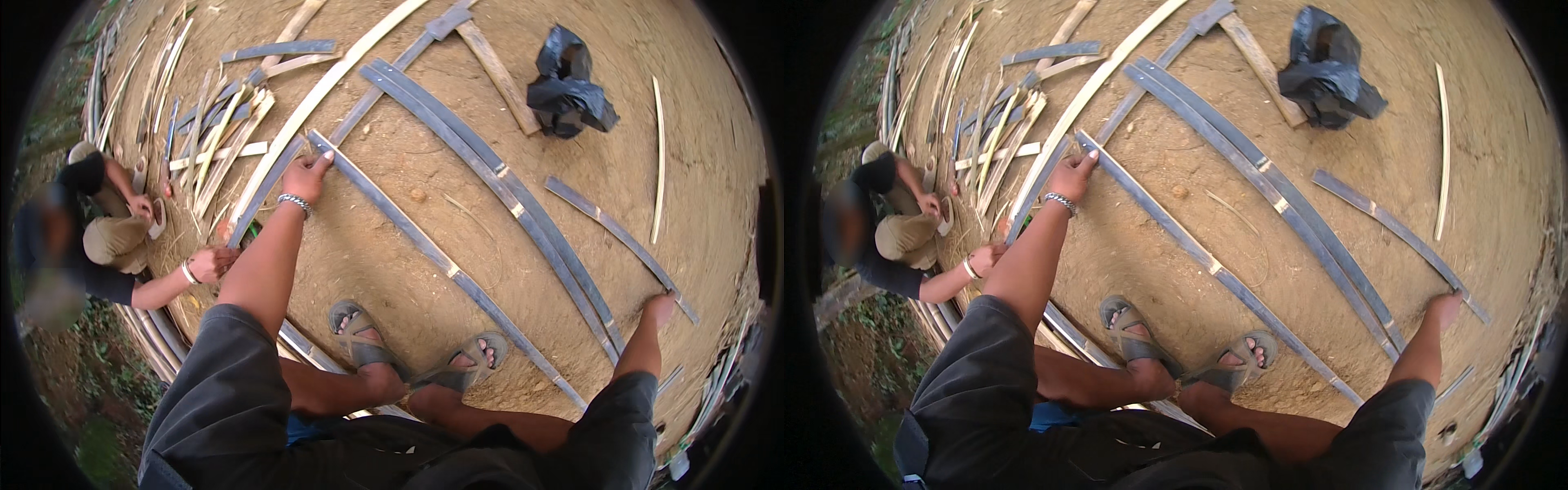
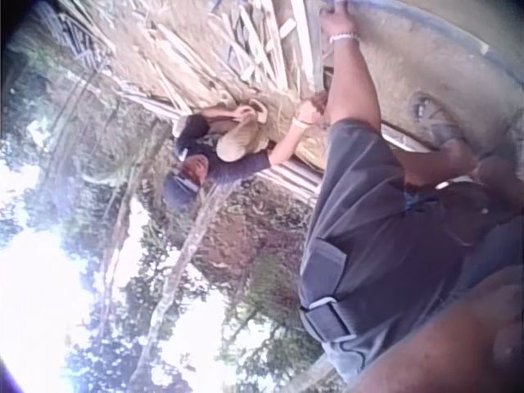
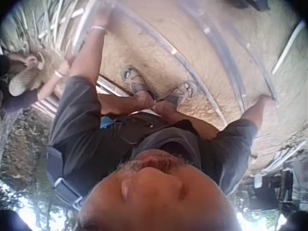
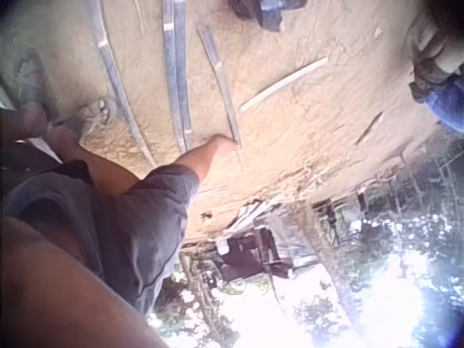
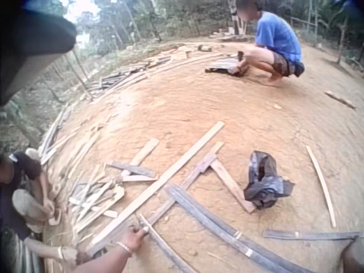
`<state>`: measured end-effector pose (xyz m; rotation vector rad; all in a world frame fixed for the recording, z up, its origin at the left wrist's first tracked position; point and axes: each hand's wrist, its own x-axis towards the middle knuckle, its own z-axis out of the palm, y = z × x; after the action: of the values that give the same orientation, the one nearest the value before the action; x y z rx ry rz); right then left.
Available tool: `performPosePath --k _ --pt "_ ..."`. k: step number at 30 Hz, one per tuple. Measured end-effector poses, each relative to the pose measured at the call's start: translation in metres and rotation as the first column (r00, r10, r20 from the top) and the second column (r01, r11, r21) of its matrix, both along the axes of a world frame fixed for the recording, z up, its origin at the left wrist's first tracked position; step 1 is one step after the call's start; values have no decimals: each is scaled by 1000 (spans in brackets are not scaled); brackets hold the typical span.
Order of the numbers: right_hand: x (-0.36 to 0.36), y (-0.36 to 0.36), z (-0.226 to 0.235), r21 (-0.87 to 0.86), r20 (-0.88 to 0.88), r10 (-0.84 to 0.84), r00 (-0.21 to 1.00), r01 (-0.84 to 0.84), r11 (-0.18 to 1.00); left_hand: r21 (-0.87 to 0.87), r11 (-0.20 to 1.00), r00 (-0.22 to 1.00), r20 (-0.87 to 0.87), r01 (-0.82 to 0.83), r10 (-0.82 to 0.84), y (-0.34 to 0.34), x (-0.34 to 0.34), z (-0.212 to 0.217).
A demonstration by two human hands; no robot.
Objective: The person assembles a wooden frame structure on the ground using a hammer and nails. They measure the wooden planks with a tape measure, position the pieces, and hammer nails to secure the joints. The person repeatedly measures and adjusts the frame components to ensure proper alignment.
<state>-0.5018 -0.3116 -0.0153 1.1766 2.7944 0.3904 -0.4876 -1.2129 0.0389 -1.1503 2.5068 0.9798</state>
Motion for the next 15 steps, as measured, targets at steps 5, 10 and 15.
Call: performPosePath --k 5,10,15 --pt "-50 -132 65 -188 -473 558 682 -697 692 3 996 996 -23 -91 91 3 10 -11" --pt "-50 -412 153 -748 -425 698 577 -658 89 -48 991 992 -12 -123 123 -1 15 -20" --pt "-61 -616 90 -932 -342 691 637 -324 -162 -157 981 993 -18 -118 116 10 4 -10"
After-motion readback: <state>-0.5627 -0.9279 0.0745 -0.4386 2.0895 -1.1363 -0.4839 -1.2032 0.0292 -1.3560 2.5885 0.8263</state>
